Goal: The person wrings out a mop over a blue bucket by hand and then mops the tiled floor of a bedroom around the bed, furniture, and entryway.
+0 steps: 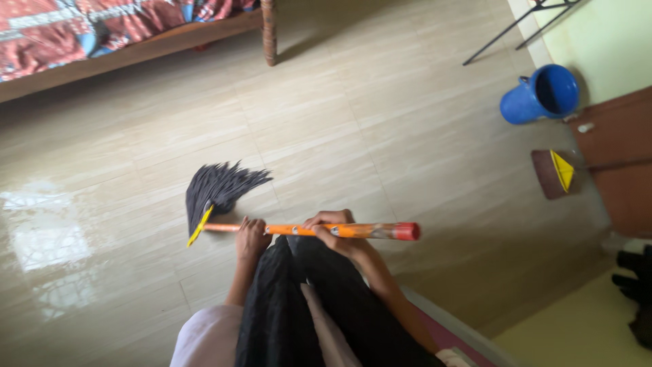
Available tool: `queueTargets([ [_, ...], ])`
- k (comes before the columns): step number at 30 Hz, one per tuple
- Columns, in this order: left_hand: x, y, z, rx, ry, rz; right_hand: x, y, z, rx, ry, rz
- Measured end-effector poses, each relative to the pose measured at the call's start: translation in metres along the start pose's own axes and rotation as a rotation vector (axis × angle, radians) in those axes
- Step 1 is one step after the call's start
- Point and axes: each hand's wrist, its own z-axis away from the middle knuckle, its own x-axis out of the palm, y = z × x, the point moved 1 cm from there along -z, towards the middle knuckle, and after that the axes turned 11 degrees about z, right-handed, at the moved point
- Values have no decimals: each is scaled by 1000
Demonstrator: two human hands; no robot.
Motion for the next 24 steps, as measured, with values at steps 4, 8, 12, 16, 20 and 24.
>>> queueTargets([
  [4, -13, -5, 33, -296, -6, -109, 32, 21, -13, -109, -162, 51],
  [8, 8, 10, 41, -524, 21, -78, 27, 41, -3, -108, -294, 12],
  [12, 46, 39, 32, -508, 211, 40, -13, 54, 10, -139, -339, 43],
  [16, 106, 90, 5, -375, 328, 117, -83, 66, 22, -196, -246, 63],
  [20, 182, 155, -40, -386, 316, 217, -179, 79, 39, -120, -201, 12],
  [24, 259, 228, -94, -311, 164, 264, -271, 74, 57, -63, -63, 152],
])
